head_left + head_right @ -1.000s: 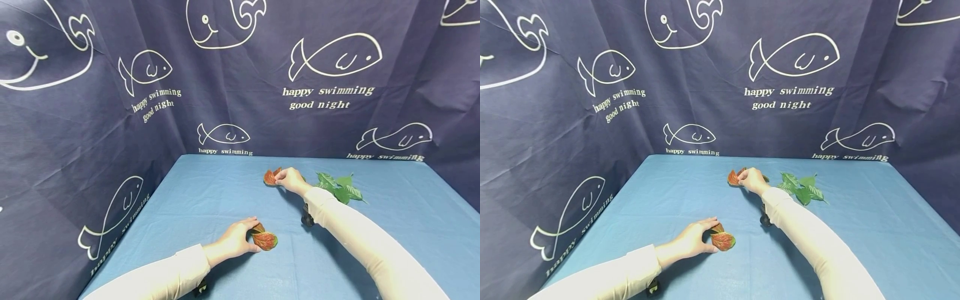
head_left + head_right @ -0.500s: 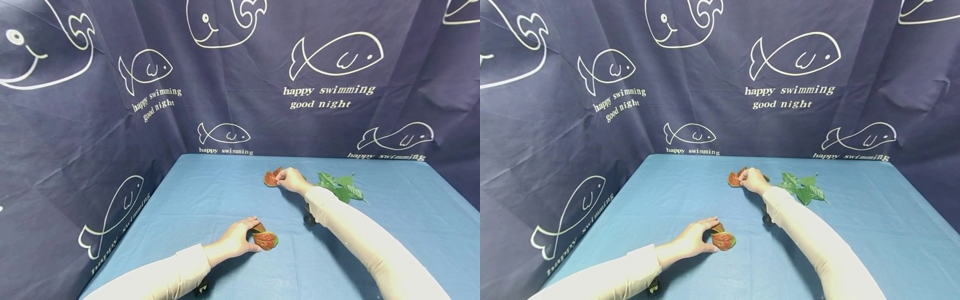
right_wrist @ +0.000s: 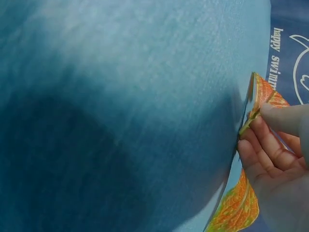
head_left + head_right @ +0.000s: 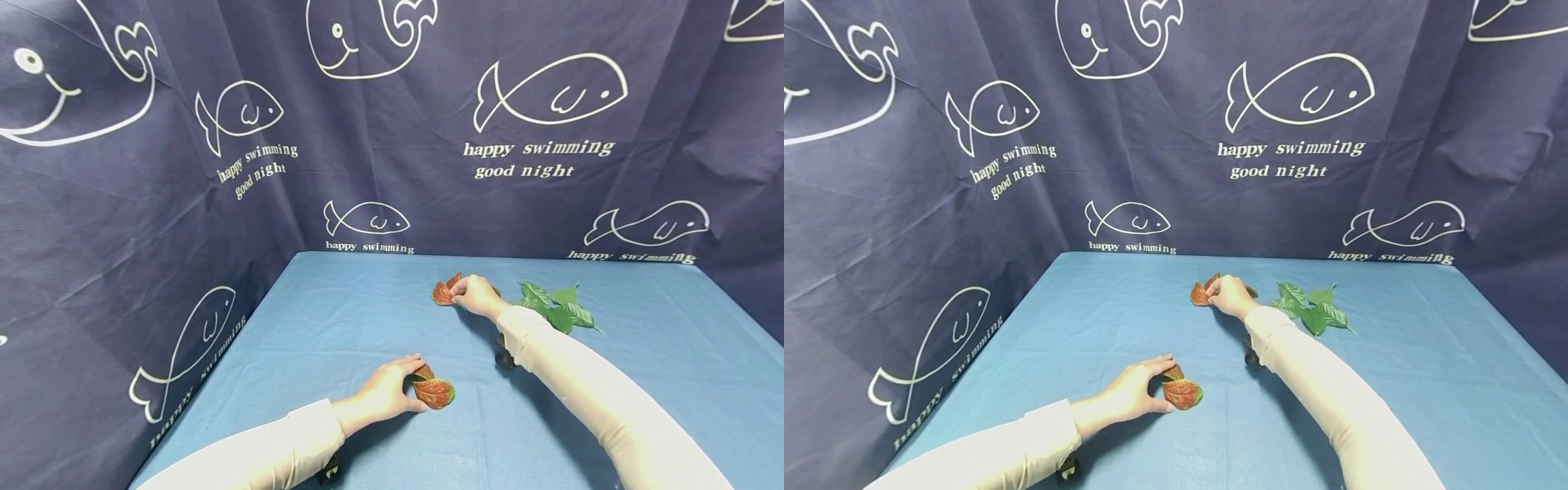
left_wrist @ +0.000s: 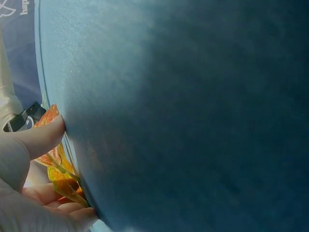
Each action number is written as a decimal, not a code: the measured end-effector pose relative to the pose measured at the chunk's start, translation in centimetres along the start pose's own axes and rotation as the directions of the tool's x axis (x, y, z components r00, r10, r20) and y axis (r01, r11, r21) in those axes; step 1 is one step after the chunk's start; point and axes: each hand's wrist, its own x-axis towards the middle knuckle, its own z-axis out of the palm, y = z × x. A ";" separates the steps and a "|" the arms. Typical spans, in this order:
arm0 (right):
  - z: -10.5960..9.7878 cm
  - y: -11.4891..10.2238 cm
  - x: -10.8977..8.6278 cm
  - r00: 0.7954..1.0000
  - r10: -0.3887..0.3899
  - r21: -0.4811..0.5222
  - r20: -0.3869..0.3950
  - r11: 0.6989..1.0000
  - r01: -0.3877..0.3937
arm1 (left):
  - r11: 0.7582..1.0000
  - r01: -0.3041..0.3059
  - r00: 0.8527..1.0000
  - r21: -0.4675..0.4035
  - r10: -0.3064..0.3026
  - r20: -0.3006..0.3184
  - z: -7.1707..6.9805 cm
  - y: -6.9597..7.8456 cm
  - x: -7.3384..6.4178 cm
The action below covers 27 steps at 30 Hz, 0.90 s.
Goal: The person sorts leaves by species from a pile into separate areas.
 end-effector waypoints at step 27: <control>-0.9 -1.0 -1.6 0.993 0.003 0.006 -0.115 1.000 -0.003 | 1.000 -0.009 1.000 -0.030 0.008 -0.018 0.2 0.0 -0.1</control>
